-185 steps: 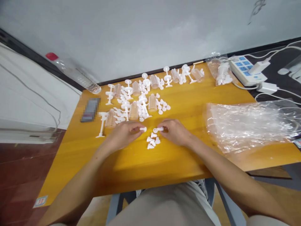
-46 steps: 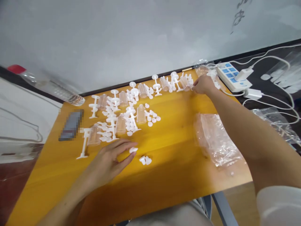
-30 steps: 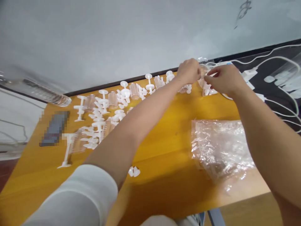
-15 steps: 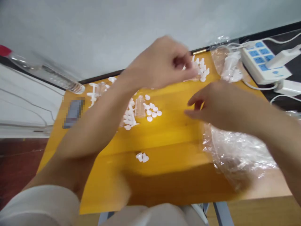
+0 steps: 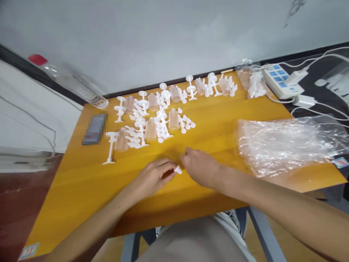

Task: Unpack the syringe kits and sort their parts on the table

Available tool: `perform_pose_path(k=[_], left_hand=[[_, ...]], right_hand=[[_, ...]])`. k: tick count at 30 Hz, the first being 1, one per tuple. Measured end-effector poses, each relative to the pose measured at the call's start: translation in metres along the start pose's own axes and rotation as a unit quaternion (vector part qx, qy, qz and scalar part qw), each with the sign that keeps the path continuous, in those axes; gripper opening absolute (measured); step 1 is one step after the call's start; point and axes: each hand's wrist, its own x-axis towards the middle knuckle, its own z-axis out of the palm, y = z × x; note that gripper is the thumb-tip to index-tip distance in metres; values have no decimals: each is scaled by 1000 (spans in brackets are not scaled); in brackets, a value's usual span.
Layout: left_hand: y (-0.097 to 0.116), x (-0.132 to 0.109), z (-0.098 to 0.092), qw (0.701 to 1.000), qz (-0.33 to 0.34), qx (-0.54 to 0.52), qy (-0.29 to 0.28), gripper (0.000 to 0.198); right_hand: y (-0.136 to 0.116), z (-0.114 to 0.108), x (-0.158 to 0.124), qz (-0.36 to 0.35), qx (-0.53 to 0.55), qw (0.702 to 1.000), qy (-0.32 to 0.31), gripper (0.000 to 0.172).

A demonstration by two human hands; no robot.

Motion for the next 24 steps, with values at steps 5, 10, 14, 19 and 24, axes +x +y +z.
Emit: perform_pose_path(k=[5, 10, 14, 19, 24], left_hand=[[12, 18, -4, 992, 95, 70, -45, 38], [22, 48, -5, 991, 106, 57, -58, 25], [31, 79, -11, 996, 89, 4, -19, 20], [34, 129, -18, 995, 59, -85, 5, 19], [37, 237, -28, 993, 103, -23, 55, 24]], right_hand=[[82, -67, -20, 207, 39, 967, 143, 27], [208, -112, -2, 425, 87, 865, 251, 33], [262, -112, 28, 457, 84, 861, 207, 31], [274, -107, 45, 453, 109, 868, 172, 29], [286, -121, 26, 457, 128, 862, 181, 49]])
